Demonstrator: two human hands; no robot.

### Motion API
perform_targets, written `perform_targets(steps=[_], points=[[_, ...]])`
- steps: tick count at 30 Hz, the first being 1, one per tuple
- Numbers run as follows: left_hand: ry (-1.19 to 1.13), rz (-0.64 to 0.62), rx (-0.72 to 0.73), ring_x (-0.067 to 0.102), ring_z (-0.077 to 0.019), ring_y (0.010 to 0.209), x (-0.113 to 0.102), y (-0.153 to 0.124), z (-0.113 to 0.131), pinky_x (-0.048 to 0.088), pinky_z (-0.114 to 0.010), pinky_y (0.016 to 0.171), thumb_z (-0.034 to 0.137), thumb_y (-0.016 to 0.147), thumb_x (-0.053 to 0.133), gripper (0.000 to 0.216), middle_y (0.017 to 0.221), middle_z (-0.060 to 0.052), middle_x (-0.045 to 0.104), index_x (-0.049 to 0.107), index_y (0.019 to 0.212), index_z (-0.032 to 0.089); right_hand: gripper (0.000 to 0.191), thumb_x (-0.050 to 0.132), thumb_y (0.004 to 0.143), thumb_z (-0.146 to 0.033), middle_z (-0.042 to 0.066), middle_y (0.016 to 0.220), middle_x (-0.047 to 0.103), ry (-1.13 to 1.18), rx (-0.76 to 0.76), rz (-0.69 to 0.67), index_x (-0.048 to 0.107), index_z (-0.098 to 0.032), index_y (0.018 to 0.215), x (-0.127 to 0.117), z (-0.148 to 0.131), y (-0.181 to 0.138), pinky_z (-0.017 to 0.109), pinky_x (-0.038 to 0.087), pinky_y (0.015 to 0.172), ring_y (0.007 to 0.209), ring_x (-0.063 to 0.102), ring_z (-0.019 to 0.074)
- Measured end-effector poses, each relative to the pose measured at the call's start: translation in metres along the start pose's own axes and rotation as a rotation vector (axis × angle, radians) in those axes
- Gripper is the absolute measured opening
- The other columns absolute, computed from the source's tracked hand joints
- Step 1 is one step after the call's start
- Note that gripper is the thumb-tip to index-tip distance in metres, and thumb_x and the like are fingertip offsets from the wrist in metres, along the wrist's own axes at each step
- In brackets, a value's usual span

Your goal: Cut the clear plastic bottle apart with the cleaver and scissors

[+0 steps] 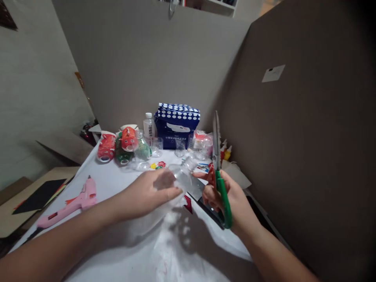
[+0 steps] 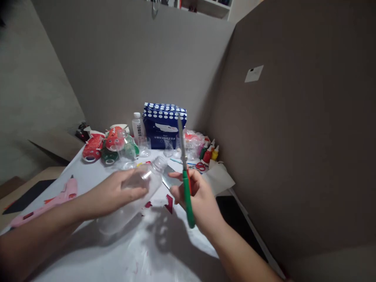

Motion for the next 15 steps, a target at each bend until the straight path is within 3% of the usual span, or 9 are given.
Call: perform_targets(steps=[4, 9, 15], points=[[-0.056, -0.139, -0.023, 0.062, -0.0176, 0.079, 0.027, -0.006, 0.008, 0.049, -0.028, 0.071, 0.038, 0.080, 0.059, 0.023, 0.085, 0.001, 0.067, 0.062, 0.093, 0.020, 0.059, 0.085, 0.057, -0.044, -0.009, 0.062, 0.048, 0.126, -0.022, -0.050, 0.045, -0.026, 0.096, 0.022, 0.005, -0.009, 0.023, 0.039, 0.050, 0.051, 0.042, 0.0093], [-0.035, -0.183, -0.031, 0.060, -0.0177, 0.074, 0.036, -0.002, -0.003, 0.048, -0.028, 0.065, 0.030, 0.071, 0.063, 0.026, 0.084, 0.000, 0.066, 0.062, 0.095, 0.020, 0.068, 0.081, 0.057, -0.059, -0.008, 0.061, 0.045, 0.102, -0.011, -0.051, 0.044, -0.027, 0.105, 0.021, 0.022, -0.009, 0.029, 0.047, 0.056, 0.056, 0.051, 0.0149], [-0.290, -0.319, -0.028, 0.061, -0.0253, 0.106, 0.047, 0.002, -0.014, 0.046, -0.040, 0.095, 0.041, 0.076, 0.061, 0.046, 0.114, -0.005, 0.066, 0.056, 0.117, 0.021, 0.064, 0.078, 0.059, -0.061, -0.004, 0.068, 0.054, 0.063, -0.029, -0.100, 0.046, -0.028, 0.102, 0.020, 0.028, -0.010, 0.029, 0.049, 0.057, 0.061, 0.055, 0.0162]])
Point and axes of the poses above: each hand's wrist, its own y-axis towards the middle knuckle, its own x-axis out of the palm, z = x × y, the point moved 6 cm from there along y, towards the middle knuckle
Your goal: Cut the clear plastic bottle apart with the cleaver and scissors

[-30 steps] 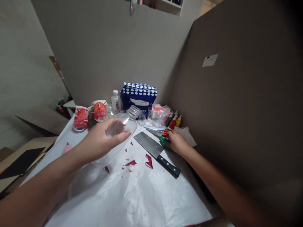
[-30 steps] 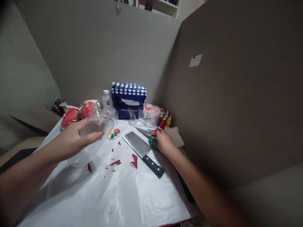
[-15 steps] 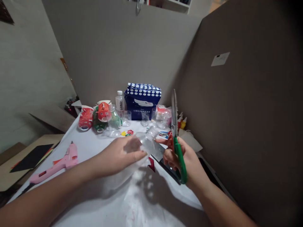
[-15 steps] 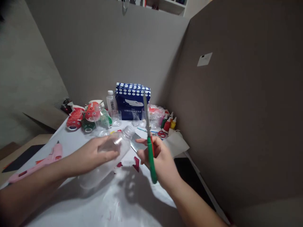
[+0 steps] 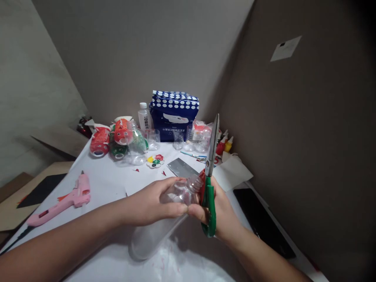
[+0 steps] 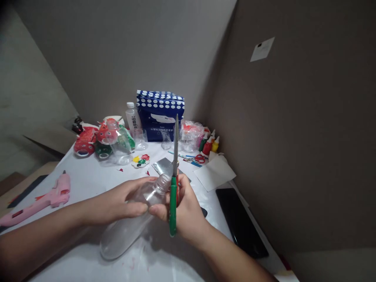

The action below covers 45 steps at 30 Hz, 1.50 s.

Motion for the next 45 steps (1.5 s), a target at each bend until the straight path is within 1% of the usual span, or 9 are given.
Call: perform_targets(steps=[4, 12, 18, 23, 27, 30, 33, 37, 45], points=[[-0.042, 0.003, -0.066, 0.059, -0.0265, 0.111, 0.003, 0.001, 0.002, 0.044, -0.042, 0.099, 0.041, 0.076, 0.067, 0.052, 0.117, -0.006, 0.066, 0.054, 0.122, 0.021, 0.057, 0.080, 0.062, -0.052, -0.004, 0.074, 0.056, 0.084, 0.066, -0.037, 0.046, -0.028, 0.101, 0.006, 0.010, 0.000, 0.027, 0.047, 0.058, 0.064, 0.054, 0.0147], [-0.038, -0.033, -0.146, 0.063, -0.0204, 0.089, -0.007, -0.001, -0.003, 0.049, -0.029, 0.078, 0.041, 0.078, 0.064, 0.032, 0.095, -0.003, 0.069, 0.063, 0.098, 0.017, 0.047, 0.082, 0.064, -0.037, -0.008, 0.069, 0.051, 0.238, 0.080, 0.042, 0.047, -0.025, 0.093, 0.000, 0.016, 0.000, 0.020, 0.039, 0.052, 0.051, 0.040, 0.0061], [0.069, 0.104, -0.174, 0.063, -0.0200, 0.084, -0.028, -0.009, 0.007, 0.049, -0.030, 0.075, 0.040, 0.075, 0.066, 0.031, 0.090, -0.002, 0.068, 0.061, 0.094, 0.017, 0.049, 0.080, 0.060, -0.055, -0.006, 0.064, 0.049, 0.183, 0.071, 0.044, 0.052, -0.022, 0.081, -0.009, 0.019, 0.003, 0.021, 0.036, 0.046, 0.052, 0.044, 0.0088], [0.187, 0.208, -0.140, 0.063, -0.0219, 0.090, -0.041, -0.014, 0.018, 0.049, -0.031, 0.079, 0.039, 0.075, 0.066, 0.031, 0.097, -0.003, 0.069, 0.063, 0.097, 0.017, 0.050, 0.073, 0.062, -0.066, -0.002, 0.064, 0.051, 0.138, -0.015, -0.120, 0.054, -0.021, 0.072, 0.001, 0.008, 0.000, 0.029, 0.046, 0.062, 0.067, 0.057, 0.0176], [0.186, 0.274, -0.088, 0.063, -0.0210, 0.093, -0.048, -0.017, 0.022, 0.049, -0.030, 0.080, 0.037, 0.075, 0.067, 0.027, 0.099, -0.002, 0.069, 0.063, 0.095, 0.018, 0.049, 0.072, 0.067, -0.063, 0.004, 0.090, 0.064, 0.131, -0.055, -0.161, 0.061, -0.025, 0.096, 0.001, 0.018, -0.004, 0.037, 0.049, 0.082, 0.087, 0.062, 0.0229], [0.089, 0.205, -0.106, 0.063, -0.0202, 0.087, -0.036, -0.015, 0.018, 0.049, -0.029, 0.076, 0.036, 0.075, 0.068, 0.027, 0.093, -0.003, 0.069, 0.062, 0.093, 0.017, 0.047, 0.069, 0.073, -0.058, 0.007, 0.121, 0.061, 0.176, -0.124, -0.125, 0.056, -0.030, 0.108, -0.002, 0.022, -0.003, 0.042, 0.042, 0.098, 0.111, 0.057, 0.0257], [-0.104, 0.064, -0.107, 0.062, -0.0205, 0.086, -0.011, -0.011, 0.012, 0.049, -0.031, 0.075, 0.034, 0.074, 0.068, 0.032, 0.090, -0.004, 0.067, 0.060, 0.098, 0.015, 0.052, 0.075, 0.069, -0.054, 0.006, 0.132, 0.056, 0.257, -0.130, -0.124, 0.052, -0.032, 0.110, 0.000, 0.018, -0.002, 0.043, 0.042, 0.100, 0.121, 0.053, 0.0271], [-0.280, -0.039, -0.079, 0.060, -0.0211, 0.092, 0.014, -0.006, 0.003, 0.047, -0.031, 0.077, 0.029, 0.072, 0.068, 0.039, 0.101, -0.005, 0.064, 0.057, 0.108, 0.016, 0.064, 0.082, 0.064, -0.045, 0.009, 0.131, 0.057, 0.269, -0.029, -0.206, 0.048, -0.029, 0.116, 0.010, 0.010, -0.002, 0.044, 0.042, 0.101, 0.120, 0.055, 0.0284], [-0.492, -0.177, -0.045, 0.058, -0.0225, 0.092, 0.022, 0.003, -0.006, 0.044, -0.034, 0.083, 0.046, 0.070, 0.072, 0.054, 0.101, -0.008, 0.064, 0.058, 0.111, 0.013, 0.058, 0.078, 0.069, -0.048, 0.006, 0.114, 0.063, 0.287, -0.027, -0.180, 0.050, -0.027, 0.115, 0.010, 0.013, 0.001, 0.036, 0.050, 0.085, 0.103, 0.062, 0.0248]])
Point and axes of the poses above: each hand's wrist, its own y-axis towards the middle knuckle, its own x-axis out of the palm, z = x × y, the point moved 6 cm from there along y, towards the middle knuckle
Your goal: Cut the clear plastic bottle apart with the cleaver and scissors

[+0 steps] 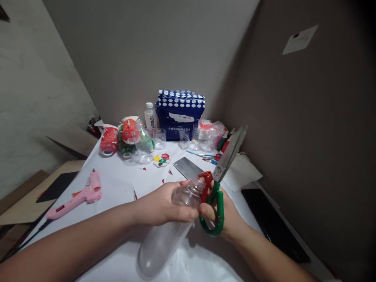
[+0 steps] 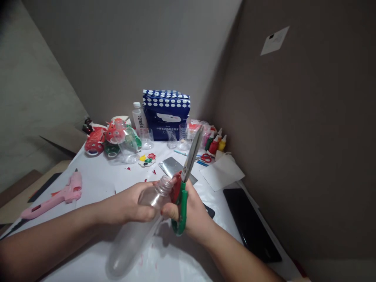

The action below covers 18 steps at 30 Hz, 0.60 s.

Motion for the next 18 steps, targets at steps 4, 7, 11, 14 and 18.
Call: perform_targets(steps=[4, 7, 11, 14, 18], points=[[-0.078, -0.005, -0.043, 0.057, -0.0173, 0.080, 0.001, 0.001, -0.005, 0.044, -0.029, 0.071, 0.042, 0.069, 0.075, 0.045, 0.086, -0.004, 0.063, 0.060, 0.100, 0.013, 0.054, 0.073, 0.073, -0.053, 0.005, 0.107, 0.065, -0.077, 0.004, 0.100, 0.052, -0.026, 0.114, -0.005, 0.002, -0.001, 0.032, 0.051, 0.081, 0.096, 0.063, 0.0220], [-0.113, 0.035, -0.070, 0.057, -0.0159, 0.078, 0.001, 0.000, -0.006, 0.043, -0.028, 0.071, 0.034, 0.071, 0.073, 0.036, 0.085, -0.004, 0.063, 0.061, 0.098, 0.013, 0.054, 0.071, 0.074, -0.054, 0.006, 0.109, 0.065, -0.075, 0.015, 0.065, 0.052, -0.027, 0.116, -0.002, 0.002, -0.001, 0.034, 0.050, 0.084, 0.097, 0.063, 0.0226], [-0.146, 0.043, -0.062, 0.054, -0.0136, 0.075, 0.003, -0.003, -0.001, 0.040, -0.026, 0.069, 0.023, 0.066, 0.075, 0.034, 0.083, -0.002, 0.061, 0.062, 0.096, 0.013, 0.059, 0.075, 0.069, -0.054, 0.006, 0.113, 0.065, -0.054, 0.014, -0.020, 0.052, -0.029, 0.117, 0.003, 0.002, 0.000, 0.038, 0.051, 0.086, 0.100, 0.064, 0.0256], [-0.148, 0.064, -0.085, 0.051, -0.0116, 0.070, 0.003, -0.005, 0.000, 0.039, -0.024, 0.065, 0.020, 0.064, 0.075, 0.034, 0.079, 0.000, 0.058, 0.061, 0.094, 0.013, 0.060, 0.076, 0.068, -0.052, 0.007, 0.113, 0.065, -0.057, 0.015, -0.014, 0.051, -0.028, 0.117, 0.003, 0.001, -0.001, 0.039, 0.051, 0.086, 0.102, 0.064, 0.0271], [-0.101, 0.139, -0.125, 0.051, -0.0114, 0.068, 0.000, -0.005, -0.002, 0.038, -0.024, 0.063, 0.016, 0.060, 0.075, 0.034, 0.076, 0.001, 0.059, 0.062, 0.092, 0.012, 0.055, 0.075, 0.073, -0.046, 0.008, 0.114, 0.064, -0.078, 0.032, -0.012, 0.050, -0.026, 0.118, 0.007, -0.002, -0.002, 0.041, 0.050, 0.090, 0.103, 0.063, 0.0265]])
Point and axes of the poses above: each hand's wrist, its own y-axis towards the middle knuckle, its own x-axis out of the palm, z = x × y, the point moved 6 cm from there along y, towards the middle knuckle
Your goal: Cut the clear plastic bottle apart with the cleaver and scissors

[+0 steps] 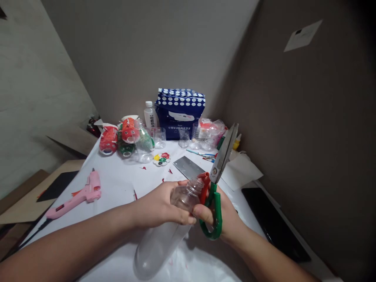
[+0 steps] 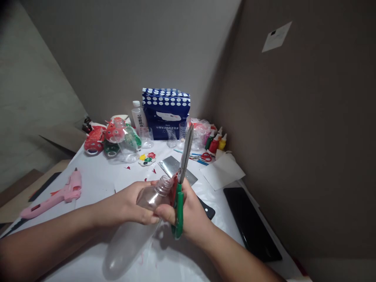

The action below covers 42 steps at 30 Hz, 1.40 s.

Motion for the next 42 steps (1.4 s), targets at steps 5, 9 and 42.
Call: perform_targets(steps=[5, 9, 42], points=[[0.088, 0.003, -0.001, 0.053, -0.0126, 0.068, -0.002, 0.002, -0.002, 0.037, -0.024, 0.061, 0.018, 0.061, 0.075, 0.039, 0.078, 0.000, 0.061, 0.063, 0.097, 0.012, 0.049, 0.073, 0.075, -0.042, 0.007, 0.109, 0.064, -0.047, -0.013, 0.022, 0.049, -0.024, 0.114, 0.004, -0.002, -0.001, 0.039, 0.049, 0.089, 0.100, 0.063, 0.0239], [0.181, 0.079, 0.017, 0.054, -0.0130, 0.068, -0.009, -0.002, 0.006, 0.039, -0.024, 0.061, 0.019, 0.061, 0.075, 0.037, 0.078, 0.000, 0.062, 0.061, 0.095, 0.013, 0.050, 0.078, 0.069, -0.043, 0.004, 0.106, 0.062, -0.068, -0.056, 0.171, 0.049, -0.026, 0.106, -0.010, -0.002, -0.002, 0.034, 0.051, 0.081, 0.092, 0.063, 0.0204], [0.726, 0.753, 0.283, 0.063, -0.0279, 0.097, -0.066, -0.038, 0.062, 0.047, -0.041, 0.089, 0.027, 0.057, 0.078, 0.058, 0.104, -0.009, 0.068, 0.056, 0.109, 0.016, 0.039, 0.061, 0.079, -0.052, 0.008, 0.098, 0.061, -1.299, 0.020, 0.158, 0.055, -0.022, 0.104, -0.005, -0.031, -0.039, 0.036, 0.049, 0.066, 0.078, 0.062, 0.0251]])
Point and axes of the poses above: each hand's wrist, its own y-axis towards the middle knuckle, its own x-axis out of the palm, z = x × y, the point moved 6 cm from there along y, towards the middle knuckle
